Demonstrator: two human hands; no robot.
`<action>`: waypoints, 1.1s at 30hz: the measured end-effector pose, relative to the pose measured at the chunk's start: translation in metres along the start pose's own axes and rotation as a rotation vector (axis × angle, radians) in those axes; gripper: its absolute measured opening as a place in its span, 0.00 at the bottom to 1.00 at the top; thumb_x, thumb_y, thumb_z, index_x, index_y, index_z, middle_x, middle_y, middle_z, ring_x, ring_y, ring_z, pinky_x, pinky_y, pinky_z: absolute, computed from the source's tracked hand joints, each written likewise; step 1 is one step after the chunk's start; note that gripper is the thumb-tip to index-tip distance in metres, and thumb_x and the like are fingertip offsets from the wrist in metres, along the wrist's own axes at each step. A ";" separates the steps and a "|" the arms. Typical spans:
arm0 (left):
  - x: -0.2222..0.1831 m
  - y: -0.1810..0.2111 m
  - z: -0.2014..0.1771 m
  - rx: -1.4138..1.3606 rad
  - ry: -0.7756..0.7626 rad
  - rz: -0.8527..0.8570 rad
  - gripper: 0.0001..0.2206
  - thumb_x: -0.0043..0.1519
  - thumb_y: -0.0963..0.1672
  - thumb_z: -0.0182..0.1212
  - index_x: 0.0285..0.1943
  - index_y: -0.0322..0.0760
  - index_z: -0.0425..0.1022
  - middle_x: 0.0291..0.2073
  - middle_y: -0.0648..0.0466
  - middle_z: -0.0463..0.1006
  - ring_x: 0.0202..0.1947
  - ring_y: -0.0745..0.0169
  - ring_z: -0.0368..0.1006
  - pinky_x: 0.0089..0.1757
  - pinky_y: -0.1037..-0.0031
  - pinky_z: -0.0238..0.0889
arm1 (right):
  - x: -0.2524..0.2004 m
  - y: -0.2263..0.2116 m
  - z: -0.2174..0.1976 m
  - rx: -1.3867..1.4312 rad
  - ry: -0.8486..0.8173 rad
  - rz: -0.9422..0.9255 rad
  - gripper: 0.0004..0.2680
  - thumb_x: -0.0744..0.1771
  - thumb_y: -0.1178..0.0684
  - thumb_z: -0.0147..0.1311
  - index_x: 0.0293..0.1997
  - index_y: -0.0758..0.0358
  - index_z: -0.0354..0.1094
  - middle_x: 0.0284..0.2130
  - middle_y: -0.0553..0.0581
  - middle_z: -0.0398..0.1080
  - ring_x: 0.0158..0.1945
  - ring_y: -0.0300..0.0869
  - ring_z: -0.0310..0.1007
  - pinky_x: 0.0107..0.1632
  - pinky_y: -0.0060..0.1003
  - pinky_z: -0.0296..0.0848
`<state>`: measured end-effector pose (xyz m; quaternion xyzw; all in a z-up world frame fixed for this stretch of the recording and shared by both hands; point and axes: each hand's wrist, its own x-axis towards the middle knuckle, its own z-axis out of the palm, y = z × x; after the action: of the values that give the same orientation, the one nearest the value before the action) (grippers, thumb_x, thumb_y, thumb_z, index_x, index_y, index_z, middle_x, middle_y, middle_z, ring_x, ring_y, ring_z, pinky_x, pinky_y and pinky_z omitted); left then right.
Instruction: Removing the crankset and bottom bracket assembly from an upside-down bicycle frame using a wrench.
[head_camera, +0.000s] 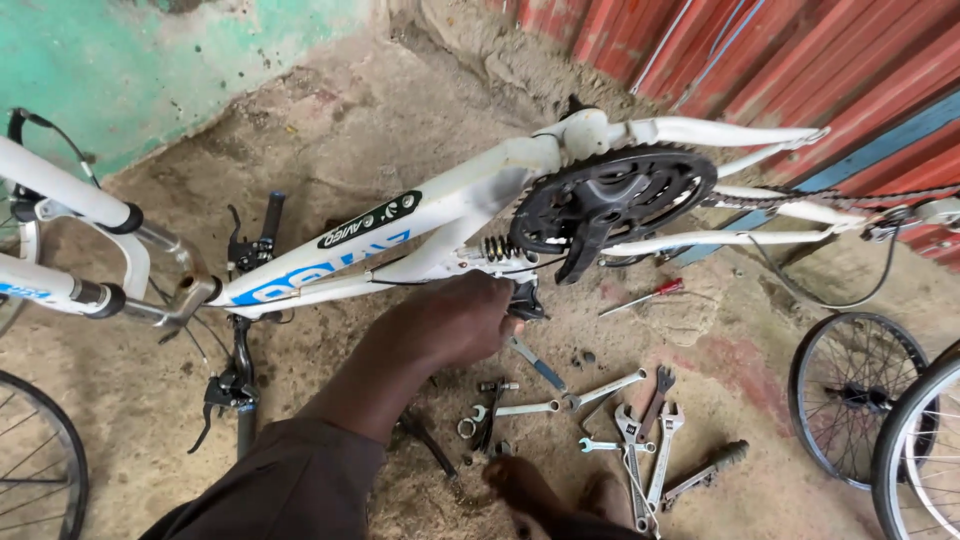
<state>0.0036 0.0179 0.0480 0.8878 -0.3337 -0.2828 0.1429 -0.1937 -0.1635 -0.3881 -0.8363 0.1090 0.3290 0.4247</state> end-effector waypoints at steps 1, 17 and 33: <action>0.000 -0.001 0.001 0.001 0.004 0.005 0.17 0.73 0.50 0.48 0.59 0.30 0.66 0.47 0.41 0.75 0.45 0.46 0.75 0.45 0.53 0.70 | -0.003 -0.012 -0.010 -0.002 0.007 0.000 0.06 0.68 0.57 0.53 0.38 0.51 0.78 0.36 0.51 0.81 0.31 0.37 0.79 0.36 0.33 0.78; 0.025 0.005 -0.021 -0.200 0.797 -0.029 0.19 0.67 0.55 0.55 0.54 0.39 0.71 0.39 0.48 0.80 0.36 0.49 0.77 0.35 0.59 0.71 | -0.130 -0.305 -0.230 0.619 1.064 -0.452 0.19 0.69 0.34 0.33 0.49 0.60 0.60 0.42 0.58 0.67 0.46 0.45 0.69 0.51 0.43 0.73; 0.044 -0.015 0.023 0.105 0.266 -0.170 0.20 0.64 0.52 0.59 0.47 0.29 0.79 0.33 0.39 0.81 0.36 0.37 0.82 0.36 0.46 0.77 | 0.053 -0.061 -0.114 -0.189 0.582 -0.048 0.10 0.69 0.47 0.54 0.30 0.54 0.62 0.23 0.51 0.64 0.30 0.46 0.75 0.31 0.42 0.73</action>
<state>0.0249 -0.0026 0.0051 0.9488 -0.2498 -0.1559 0.1146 -0.0731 -0.2105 -0.3350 -0.9336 0.1750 0.0743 0.3039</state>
